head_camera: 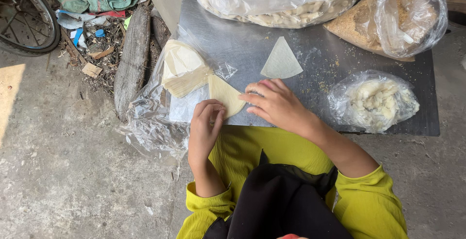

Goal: The person folds triangular pastry sheets, places a white filling and a brown granular filling inside each sheet, then folds and seals them into triangular parcels. The finished parcels are stacked on the table.

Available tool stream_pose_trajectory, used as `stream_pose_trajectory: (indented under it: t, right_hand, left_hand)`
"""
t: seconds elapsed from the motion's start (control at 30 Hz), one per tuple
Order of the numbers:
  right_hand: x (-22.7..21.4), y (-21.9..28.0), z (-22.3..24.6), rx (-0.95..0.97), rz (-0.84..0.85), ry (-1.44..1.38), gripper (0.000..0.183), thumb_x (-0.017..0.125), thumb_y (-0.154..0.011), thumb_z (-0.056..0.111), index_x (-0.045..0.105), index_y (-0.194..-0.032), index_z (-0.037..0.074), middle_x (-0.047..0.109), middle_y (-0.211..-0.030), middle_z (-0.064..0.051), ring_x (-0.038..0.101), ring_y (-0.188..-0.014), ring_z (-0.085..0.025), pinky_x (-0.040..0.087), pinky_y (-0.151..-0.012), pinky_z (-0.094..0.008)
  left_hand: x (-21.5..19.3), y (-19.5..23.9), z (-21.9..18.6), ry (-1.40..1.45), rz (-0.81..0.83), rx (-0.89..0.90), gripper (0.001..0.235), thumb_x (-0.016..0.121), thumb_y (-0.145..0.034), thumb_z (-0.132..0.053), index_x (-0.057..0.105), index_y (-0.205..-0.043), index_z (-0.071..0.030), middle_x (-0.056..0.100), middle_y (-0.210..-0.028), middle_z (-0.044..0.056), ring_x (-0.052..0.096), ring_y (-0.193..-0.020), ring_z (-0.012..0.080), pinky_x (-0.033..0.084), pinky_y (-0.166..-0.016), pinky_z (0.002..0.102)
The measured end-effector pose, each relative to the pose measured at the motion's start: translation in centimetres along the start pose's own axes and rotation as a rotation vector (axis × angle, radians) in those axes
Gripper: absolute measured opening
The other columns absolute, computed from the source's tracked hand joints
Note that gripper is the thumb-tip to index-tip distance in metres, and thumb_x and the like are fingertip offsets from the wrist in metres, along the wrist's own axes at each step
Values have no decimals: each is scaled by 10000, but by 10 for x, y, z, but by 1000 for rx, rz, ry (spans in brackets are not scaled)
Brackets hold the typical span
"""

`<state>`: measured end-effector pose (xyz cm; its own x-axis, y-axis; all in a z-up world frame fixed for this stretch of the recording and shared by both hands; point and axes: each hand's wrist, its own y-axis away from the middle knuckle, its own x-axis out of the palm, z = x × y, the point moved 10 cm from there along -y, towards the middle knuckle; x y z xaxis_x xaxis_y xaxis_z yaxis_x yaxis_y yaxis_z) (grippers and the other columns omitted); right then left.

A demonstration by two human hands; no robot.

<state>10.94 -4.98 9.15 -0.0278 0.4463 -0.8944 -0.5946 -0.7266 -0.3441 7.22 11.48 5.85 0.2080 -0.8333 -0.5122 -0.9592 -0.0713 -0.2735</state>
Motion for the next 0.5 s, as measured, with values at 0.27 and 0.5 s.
stream_pose_trajectory:
  t: [0.27, 0.5]
  right_hand:
    - [36, -27, 14, -119, 27, -57, 174, 754, -892, 199, 759, -1057, 142, 691, -1109, 8, 636, -1066, -195, 458, -931, -366]
    - [35, -30, 19, -124, 43, -93, 192, 753, -851, 206, 759, -1025, 126, 694, -1035, -21, 642, -970, -211, 468, -857, -367]
  left_hand:
    - [-16, 4, -17, -99, -19, 207, 256, 791, -798, -50, 708, -1038, -16, 666, -1116, 118, 625, -1071, 322, 516, -909, 398]
    - [-16, 2, -1, -74, -51, 136, 147, 737, -899, -22, 690, -1038, -7, 684, -1074, 107, 653, -1023, 311, 526, -888, 398]
